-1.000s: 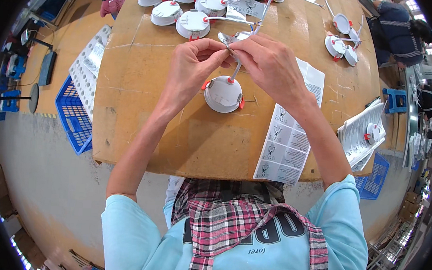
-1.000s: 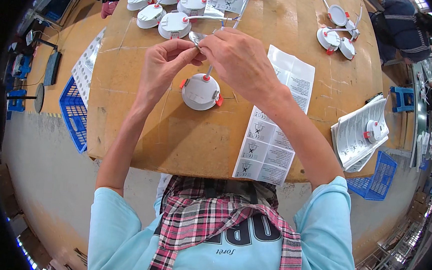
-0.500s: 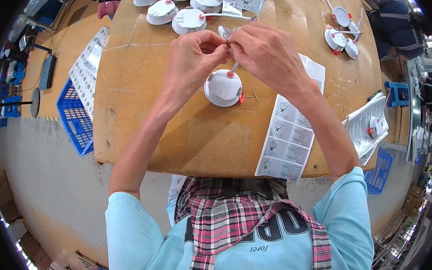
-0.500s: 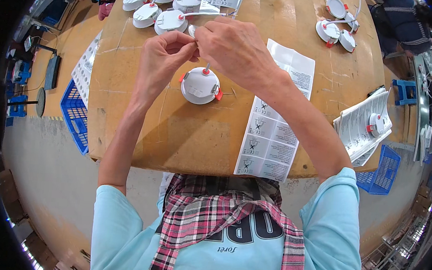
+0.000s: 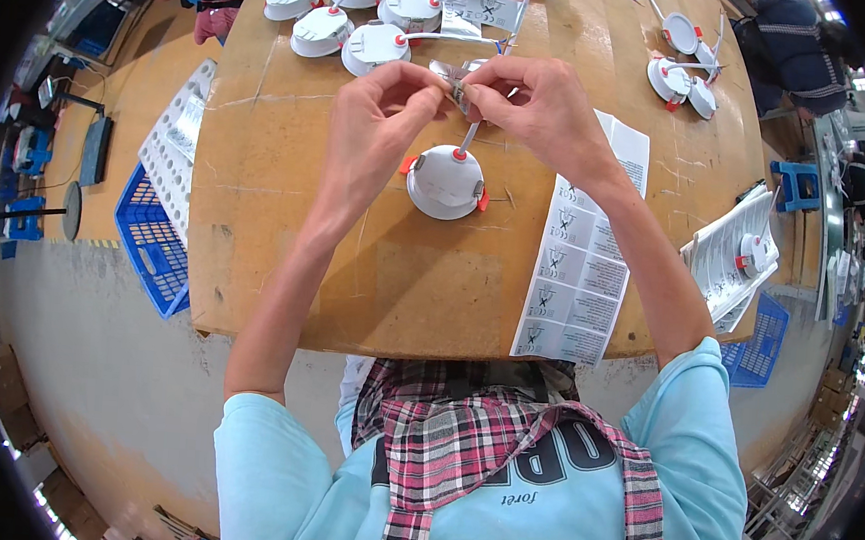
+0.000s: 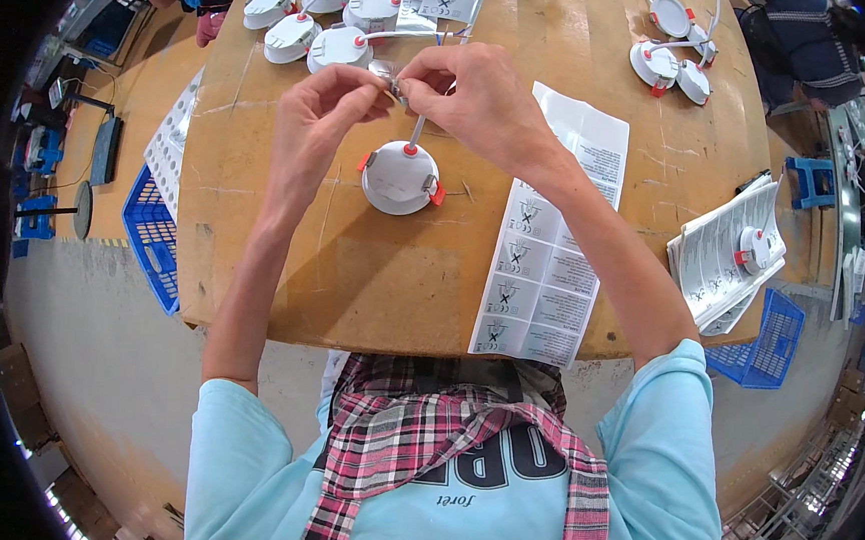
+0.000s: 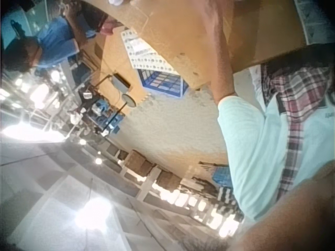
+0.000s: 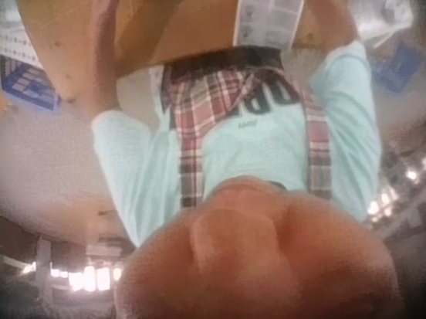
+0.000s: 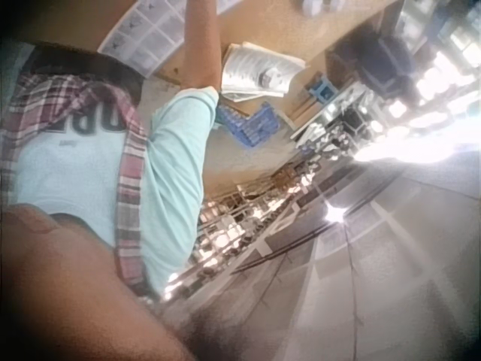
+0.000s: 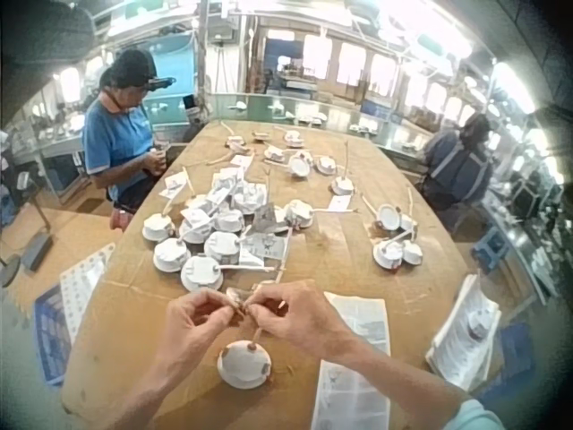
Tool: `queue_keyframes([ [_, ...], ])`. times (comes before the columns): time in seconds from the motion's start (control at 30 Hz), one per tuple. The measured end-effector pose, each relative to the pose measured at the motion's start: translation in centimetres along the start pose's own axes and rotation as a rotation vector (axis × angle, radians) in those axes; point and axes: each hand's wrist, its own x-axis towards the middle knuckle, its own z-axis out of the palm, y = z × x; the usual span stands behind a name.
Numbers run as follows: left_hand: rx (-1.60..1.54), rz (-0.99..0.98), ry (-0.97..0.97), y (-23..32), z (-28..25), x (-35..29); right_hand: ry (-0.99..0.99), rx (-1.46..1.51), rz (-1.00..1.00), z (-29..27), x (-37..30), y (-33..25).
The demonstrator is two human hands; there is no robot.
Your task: The recorder is assembling small electronic lighting components, applying stickers or labels to wires and small plastic housings.
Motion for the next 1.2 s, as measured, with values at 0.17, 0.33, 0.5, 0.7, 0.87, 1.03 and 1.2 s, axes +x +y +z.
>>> queue_keyframes([
  [0.17, 0.174, 0.180, 0.117, 0.1, 0.4, -0.4, -0.059, 0.096, 0.053, -0.2, -0.5, -0.5],
  [0.33, 0.200, 0.095, -0.068, 0.0, -0.3, 0.2, -0.128, 0.135, 0.097, -0.7, -0.9, -0.8],
  [0.5, 0.025, 0.146, -0.088, -0.5, -0.4, 0.6, 0.219, 0.230, -0.007, -1.2, -1.0, 0.8],
  [0.7, 0.082, 0.189, -0.070, -1.1, -0.9, 0.1, 0.262, 0.160, 0.010, -0.7, -0.7, 1.6],
  [0.87, 0.159, 0.366, 0.000, -0.8, -0.4, -0.2, 0.139, 0.174, 0.016, -0.2, -0.7, 2.2],
  [1.03, 0.193, 0.328, 0.107, 0.1, -0.6, -0.6, 0.106, 0.214, 0.033, -0.1, -1.0, 1.8],
  [1.2, 0.283, 0.308, 0.025, -0.1, 0.0, -0.2, 0.095, 0.244, 0.010, -0.1, -1.5, 1.4],
])
